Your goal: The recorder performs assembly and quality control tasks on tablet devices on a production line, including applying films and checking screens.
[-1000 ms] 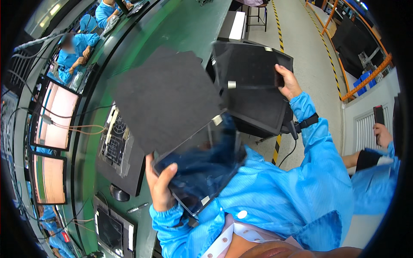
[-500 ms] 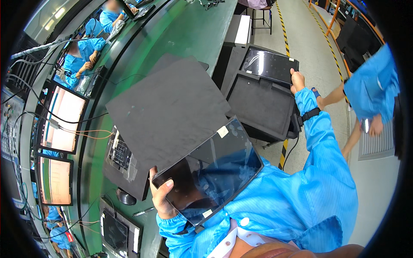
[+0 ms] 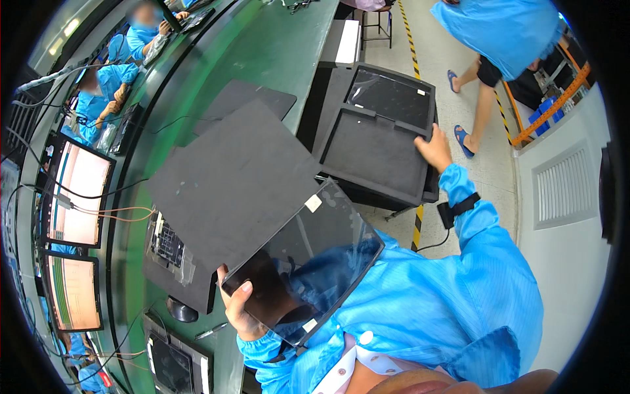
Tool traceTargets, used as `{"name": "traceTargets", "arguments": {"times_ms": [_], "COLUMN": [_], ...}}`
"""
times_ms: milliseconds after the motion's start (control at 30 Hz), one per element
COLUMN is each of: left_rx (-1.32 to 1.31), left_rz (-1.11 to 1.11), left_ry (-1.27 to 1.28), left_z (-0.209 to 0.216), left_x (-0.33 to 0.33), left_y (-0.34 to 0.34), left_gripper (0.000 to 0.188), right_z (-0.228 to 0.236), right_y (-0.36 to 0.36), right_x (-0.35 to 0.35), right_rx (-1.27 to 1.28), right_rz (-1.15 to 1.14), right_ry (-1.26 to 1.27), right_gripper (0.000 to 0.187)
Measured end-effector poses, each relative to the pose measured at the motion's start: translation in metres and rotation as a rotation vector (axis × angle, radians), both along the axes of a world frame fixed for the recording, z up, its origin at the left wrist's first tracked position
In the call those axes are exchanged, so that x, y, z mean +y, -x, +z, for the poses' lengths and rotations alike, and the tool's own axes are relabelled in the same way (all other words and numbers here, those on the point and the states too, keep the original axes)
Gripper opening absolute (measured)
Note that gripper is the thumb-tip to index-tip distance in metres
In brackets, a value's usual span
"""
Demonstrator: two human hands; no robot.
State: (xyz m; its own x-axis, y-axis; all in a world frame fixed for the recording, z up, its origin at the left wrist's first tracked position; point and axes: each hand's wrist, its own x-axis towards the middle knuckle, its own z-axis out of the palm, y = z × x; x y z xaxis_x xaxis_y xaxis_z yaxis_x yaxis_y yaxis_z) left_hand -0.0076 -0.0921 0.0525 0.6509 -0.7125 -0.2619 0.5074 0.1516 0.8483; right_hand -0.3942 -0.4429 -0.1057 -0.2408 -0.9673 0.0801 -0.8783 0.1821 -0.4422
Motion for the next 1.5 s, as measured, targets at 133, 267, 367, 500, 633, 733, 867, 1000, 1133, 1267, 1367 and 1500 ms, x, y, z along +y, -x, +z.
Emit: {"name": "traceTargets", "arguments": {"times_ms": [133,267,367,500,633,733,867,1000,1133,1267,1367,1500], "left_rx": [0.027,0.005,0.016,0.026,0.012,0.026,0.008,0.003,0.074,0.114,0.044,-0.037], "left_rz": [-0.038,-0.064,-0.060,-0.030,-0.004,0.052,0.046,-0.022,-0.064,-0.017,-0.022,-0.138], "left_ry": [0.035,0.058,0.029,0.066,0.042,-0.011,0.014,0.114,0.150,0.099,0.153,0.281], "left_z": [0.004,-0.004,0.000,-0.005,0.002,0.002,0.004,-0.005,0.001,-0.009,-0.018,-0.022], "left_x": [0.000,0.003,0.006,0.007,0.003,0.005,0.003,0.001,-0.009,-0.015,-0.016,-0.005], "left_y": [0.004,-0.003,0.000,0.000,0.007,0.004,0.006,-0.003,0.011,0.020,0.024,0.014], "left_gripper": [0.083,0.085,0.081,0.073,0.076,0.078,0.078,0.074,0.075,0.077,0.080,0.087], "right_z": [0.011,0.002,-0.002,-0.018,-0.074,-0.051,-0.039,0.004,0.088,0.092,0.102,0.088], "right_y": [-0.018,0.015,0.038,0.046,0.074,0.067,0.062,0.020,-0.064,-0.123,-0.139,-0.130], "right_x": [0.027,0.009,-0.004,0.000,-0.025,-0.023,-0.018,0.010,0.079,0.131,0.153,0.145], "right_rx": [0.062,-0.230,-0.378,-0.340,-0.446,-0.552,-0.525,0.254,-0.673,-1.088,-1.191,-1.400], "right_rz": [0.047,0.060,0.071,0.097,-0.040,0.042,0.070,0.119,0.612,0.884,0.810,0.861], "right_ry": [-0.013,0.117,0.197,0.191,0.154,0.069,0.060,0.537,0.042,-0.516,-0.545,-0.729], "right_gripper": [0.086,0.072,0.063,0.065,0.062,0.049,0.040,0.060,0.043,0.052,0.057,0.053]}}
